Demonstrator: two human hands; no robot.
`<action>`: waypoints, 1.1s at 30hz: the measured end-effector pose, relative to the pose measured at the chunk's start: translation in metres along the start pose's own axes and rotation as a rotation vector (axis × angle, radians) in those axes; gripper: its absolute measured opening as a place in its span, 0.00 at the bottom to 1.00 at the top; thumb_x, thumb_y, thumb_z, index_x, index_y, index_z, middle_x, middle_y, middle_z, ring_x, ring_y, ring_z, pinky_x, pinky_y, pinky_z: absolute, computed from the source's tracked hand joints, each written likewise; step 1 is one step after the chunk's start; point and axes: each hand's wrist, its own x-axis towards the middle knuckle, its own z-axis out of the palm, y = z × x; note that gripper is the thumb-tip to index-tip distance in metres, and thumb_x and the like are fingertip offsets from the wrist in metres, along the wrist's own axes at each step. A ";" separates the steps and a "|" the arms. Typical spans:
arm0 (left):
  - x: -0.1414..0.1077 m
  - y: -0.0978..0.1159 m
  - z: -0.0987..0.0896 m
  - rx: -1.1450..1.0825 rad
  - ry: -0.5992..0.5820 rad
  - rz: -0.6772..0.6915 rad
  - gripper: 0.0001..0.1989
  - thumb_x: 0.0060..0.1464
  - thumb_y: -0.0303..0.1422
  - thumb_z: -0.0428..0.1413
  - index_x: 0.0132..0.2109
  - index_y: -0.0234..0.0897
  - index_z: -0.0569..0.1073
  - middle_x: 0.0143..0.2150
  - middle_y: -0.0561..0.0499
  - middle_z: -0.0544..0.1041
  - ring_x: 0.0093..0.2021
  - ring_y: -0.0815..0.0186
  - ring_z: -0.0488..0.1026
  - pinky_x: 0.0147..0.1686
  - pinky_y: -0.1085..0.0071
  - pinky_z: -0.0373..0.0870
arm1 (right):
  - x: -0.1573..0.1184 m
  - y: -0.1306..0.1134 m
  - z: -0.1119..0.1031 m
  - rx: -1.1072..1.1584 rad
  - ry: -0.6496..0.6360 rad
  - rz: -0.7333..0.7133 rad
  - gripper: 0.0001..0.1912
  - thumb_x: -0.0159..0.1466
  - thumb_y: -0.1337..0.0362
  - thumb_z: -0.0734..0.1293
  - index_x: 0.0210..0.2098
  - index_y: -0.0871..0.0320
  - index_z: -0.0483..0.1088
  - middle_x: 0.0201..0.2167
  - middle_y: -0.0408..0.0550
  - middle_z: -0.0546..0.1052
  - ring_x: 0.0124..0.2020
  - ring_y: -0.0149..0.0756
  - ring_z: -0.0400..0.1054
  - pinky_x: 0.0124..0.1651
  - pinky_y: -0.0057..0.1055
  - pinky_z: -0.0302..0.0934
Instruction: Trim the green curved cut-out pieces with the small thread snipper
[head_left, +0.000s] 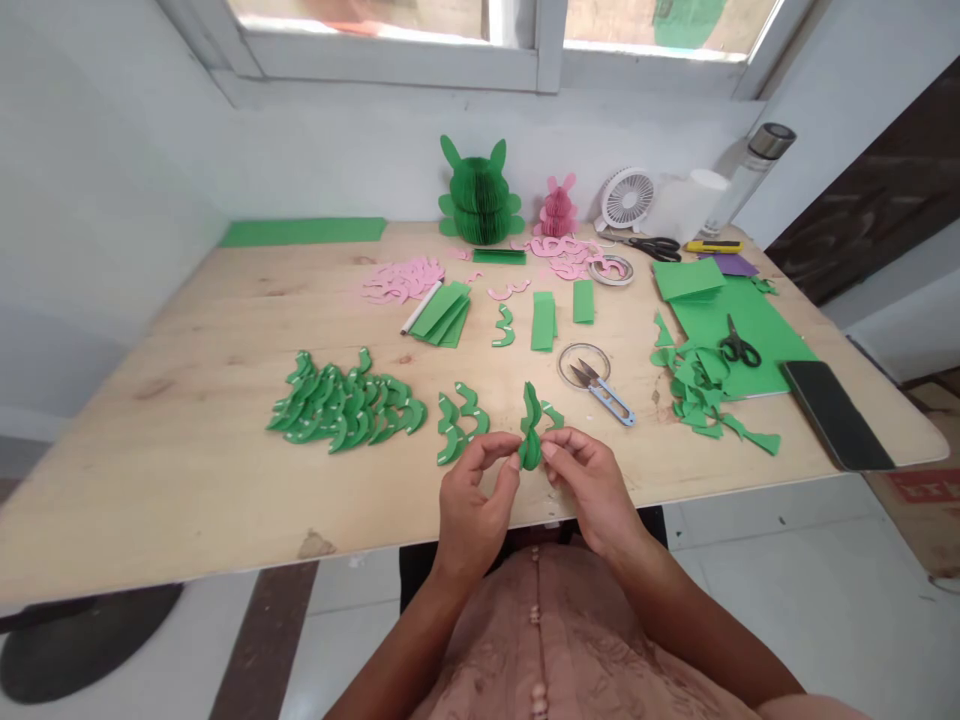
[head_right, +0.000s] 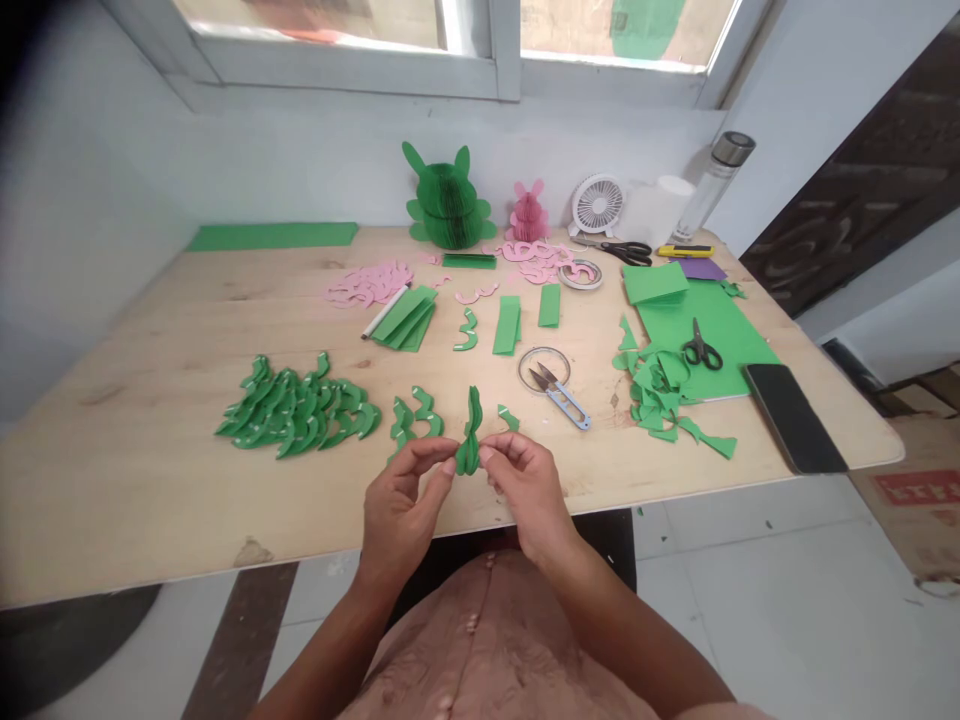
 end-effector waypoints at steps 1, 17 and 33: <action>0.000 0.000 0.000 -0.001 0.009 -0.002 0.06 0.52 0.29 0.53 0.38 0.36 0.71 0.36 0.49 0.76 0.39 0.64 0.74 0.43 0.66 0.71 | 0.000 0.000 0.000 -0.008 0.002 -0.004 0.08 0.52 0.60 0.70 0.29 0.58 0.72 0.22 0.39 0.68 0.22 0.25 0.55 0.26 0.26 0.49; 0.001 0.001 0.000 0.188 0.009 0.120 0.11 0.49 0.28 0.54 0.43 0.38 0.70 0.36 0.50 0.76 0.38 0.64 0.74 0.41 0.65 0.71 | 0.002 0.000 0.002 -0.179 -0.019 -0.088 0.08 0.54 0.60 0.68 0.27 0.58 0.70 0.24 0.40 0.71 0.27 0.29 0.63 0.33 0.27 0.57; 0.003 0.002 -0.001 0.126 -0.026 0.072 0.09 0.50 0.30 0.55 0.40 0.37 0.70 0.34 0.50 0.77 0.38 0.64 0.74 0.43 0.64 0.70 | 0.005 0.004 -0.001 -0.253 0.021 -0.121 0.08 0.53 0.60 0.67 0.24 0.58 0.69 0.21 0.41 0.69 0.25 0.29 0.61 0.29 0.26 0.56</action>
